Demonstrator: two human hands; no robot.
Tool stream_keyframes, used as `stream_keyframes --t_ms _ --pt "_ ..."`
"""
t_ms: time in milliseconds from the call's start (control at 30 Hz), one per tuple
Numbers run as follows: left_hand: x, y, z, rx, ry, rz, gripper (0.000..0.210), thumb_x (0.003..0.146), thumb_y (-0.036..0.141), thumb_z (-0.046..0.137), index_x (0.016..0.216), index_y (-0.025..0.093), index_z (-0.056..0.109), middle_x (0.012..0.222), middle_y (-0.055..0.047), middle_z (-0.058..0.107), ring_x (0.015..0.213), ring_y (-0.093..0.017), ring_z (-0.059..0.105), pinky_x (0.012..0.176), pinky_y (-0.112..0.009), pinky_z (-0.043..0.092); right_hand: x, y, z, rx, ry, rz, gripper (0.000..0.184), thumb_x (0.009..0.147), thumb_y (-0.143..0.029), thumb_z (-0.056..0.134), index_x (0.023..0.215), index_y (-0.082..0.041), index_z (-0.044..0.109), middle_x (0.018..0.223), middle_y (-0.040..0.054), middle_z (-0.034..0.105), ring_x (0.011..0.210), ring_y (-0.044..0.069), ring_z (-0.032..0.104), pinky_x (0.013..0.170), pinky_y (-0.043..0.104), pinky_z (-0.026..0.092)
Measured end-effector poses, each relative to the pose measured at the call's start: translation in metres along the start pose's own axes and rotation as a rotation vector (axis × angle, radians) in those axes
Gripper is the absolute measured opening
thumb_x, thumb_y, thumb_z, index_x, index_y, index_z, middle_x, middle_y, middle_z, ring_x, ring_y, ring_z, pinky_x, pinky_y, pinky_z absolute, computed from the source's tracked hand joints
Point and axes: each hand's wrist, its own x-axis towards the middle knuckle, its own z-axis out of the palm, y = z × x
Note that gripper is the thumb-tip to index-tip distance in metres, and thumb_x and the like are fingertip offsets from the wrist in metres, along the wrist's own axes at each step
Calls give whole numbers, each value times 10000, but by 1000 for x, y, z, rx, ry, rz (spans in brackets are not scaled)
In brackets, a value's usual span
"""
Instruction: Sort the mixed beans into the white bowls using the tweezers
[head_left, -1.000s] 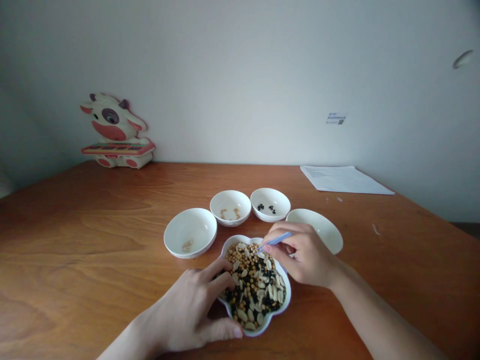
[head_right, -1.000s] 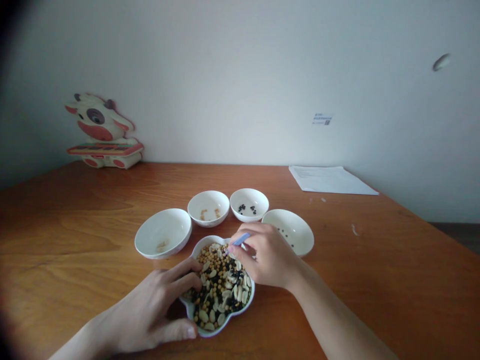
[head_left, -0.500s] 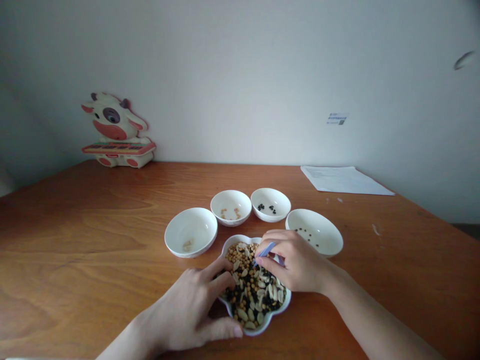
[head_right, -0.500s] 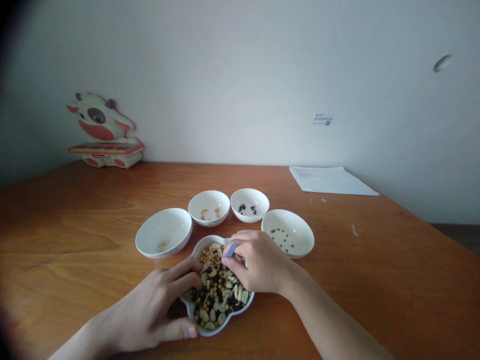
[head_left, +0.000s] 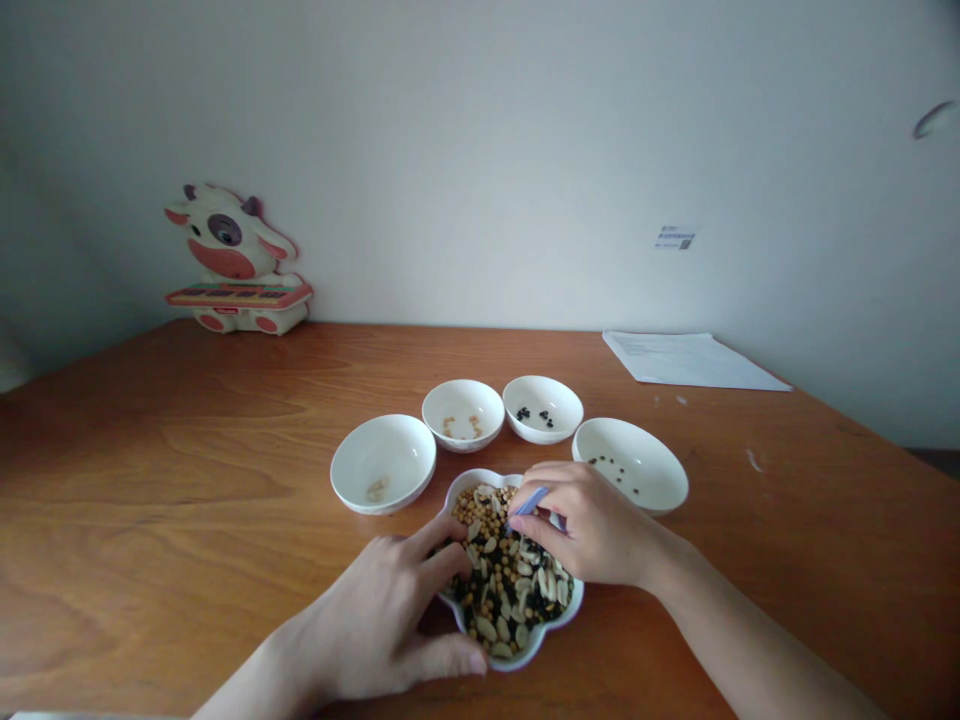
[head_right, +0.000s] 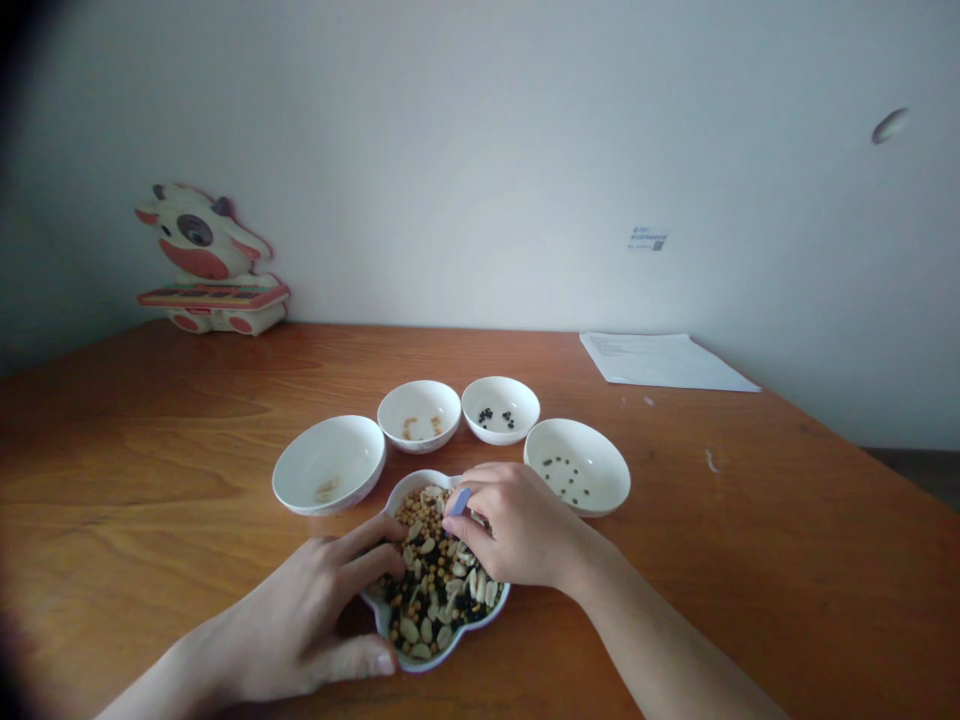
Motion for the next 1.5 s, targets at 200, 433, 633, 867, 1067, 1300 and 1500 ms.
stream_keyframes --t_ms 200,433,633,867,1067,1300,1500 --pt "-1 -1 2 -7 -24 -21 494 907 662 544 1071 197 581 1080 -89 583 871 -268 640 759 -401 554 -1 1 0 -8 -5 3 152 893 -180 617 778 -155 714 772 40 700 722 167 629 683 301 477" --pt "0 -2 1 -16 17 37 497 935 661 499 1084 193 579 1087 -96 586 881 -246 640 766 -351 556 0 2 1 -7 -2 -13 165 902 -179 607 777 -153 711 761 39 695 716 164 627 681 299 477" --pt "0 -1 1 -11 10 20 501 921 665 521 1058 187 588 1058 -94 591 857 -248 646 757 -359 561 -1 1 1 2 -2 -22 173 909 -181 595 784 -151 711 766 45 697 727 170 632 687 306 485" --pt "0 -2 1 -15 25 36 517 930 679 486 1069 192 586 1069 -97 593 867 -249 646 764 -355 556 1 2 0 12 12 -43 178 908 -180 591 774 -154 705 753 44 692 711 168 626 673 303 480" --pt "-1 -3 2 -13 23 30 511 928 677 492 1070 194 580 1076 -96 590 861 -244 644 752 -340 548 -1 1 0 17 16 -50 189 903 -171 587 752 -154 699 734 45 682 697 169 622 661 300 478" --pt "0 -1 1 -7 24 30 504 930 673 494 1062 195 583 1076 -93 589 869 -243 642 753 -335 546 1 0 -1 30 47 -77 196 908 -179 579 750 -154 692 732 46 691 688 164 623 652 292 479" --pt "0 -2 1 -4 22 24 494 926 667 511 1051 195 587 1064 -95 594 860 -246 646 760 -345 551 0 -1 -5 26 88 -72 198 915 -186 567 760 -148 684 734 44 691 633 144 603 607 280 462"
